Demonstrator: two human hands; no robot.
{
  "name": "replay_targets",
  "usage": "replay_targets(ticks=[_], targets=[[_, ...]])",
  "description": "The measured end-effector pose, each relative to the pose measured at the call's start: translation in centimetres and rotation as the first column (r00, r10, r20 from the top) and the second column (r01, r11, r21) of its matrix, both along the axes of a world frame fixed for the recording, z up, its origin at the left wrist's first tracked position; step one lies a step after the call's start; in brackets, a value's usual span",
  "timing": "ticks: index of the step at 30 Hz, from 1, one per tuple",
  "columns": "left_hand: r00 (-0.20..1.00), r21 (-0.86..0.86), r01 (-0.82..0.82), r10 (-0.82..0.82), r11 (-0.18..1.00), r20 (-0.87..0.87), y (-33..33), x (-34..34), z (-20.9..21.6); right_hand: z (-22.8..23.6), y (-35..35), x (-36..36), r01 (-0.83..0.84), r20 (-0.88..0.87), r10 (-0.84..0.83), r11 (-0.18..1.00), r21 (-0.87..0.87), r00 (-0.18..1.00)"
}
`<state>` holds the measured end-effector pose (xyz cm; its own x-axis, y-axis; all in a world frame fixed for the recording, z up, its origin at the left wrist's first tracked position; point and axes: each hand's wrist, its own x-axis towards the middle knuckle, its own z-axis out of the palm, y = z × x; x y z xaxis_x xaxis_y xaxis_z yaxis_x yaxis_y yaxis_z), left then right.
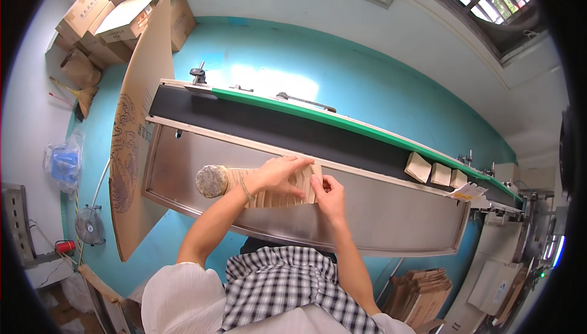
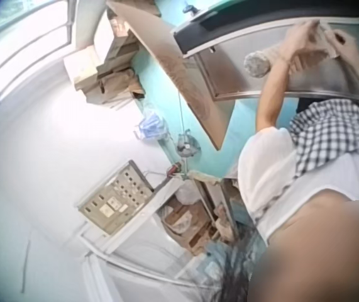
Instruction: Organizing and stacking paper cup or sleeve products on a factory production line.
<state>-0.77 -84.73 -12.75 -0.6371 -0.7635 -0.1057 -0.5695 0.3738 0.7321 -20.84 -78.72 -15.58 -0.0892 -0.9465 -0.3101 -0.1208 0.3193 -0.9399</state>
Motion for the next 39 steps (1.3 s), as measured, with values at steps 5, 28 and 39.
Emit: replay_targets(ticks=[5, 28, 39], targets=[[1.000, 0.120, -0.009, 0.008, 0.993, 0.009, -0.2, -0.1, 0.4, -2.1, 0.5, -0.9, 0.059, 0.153, -0.064, 0.998, 0.036, 0.986], [0.995, 0.130, 0.000, -0.013, 0.992, 0.095, 0.5, 1.7, 0.8, -2.1, -1.4, -4.1, 0.064, 0.219, -0.120, 0.967, 0.246, 0.968], [0.995, 0.039, 0.006, -0.010, 0.999, 0.100, 1.2, 3.2, 0.6, -3.7, 2.3, 1.1, -0.085, 0.162, 0.071, 0.993, 0.082, 0.984]])
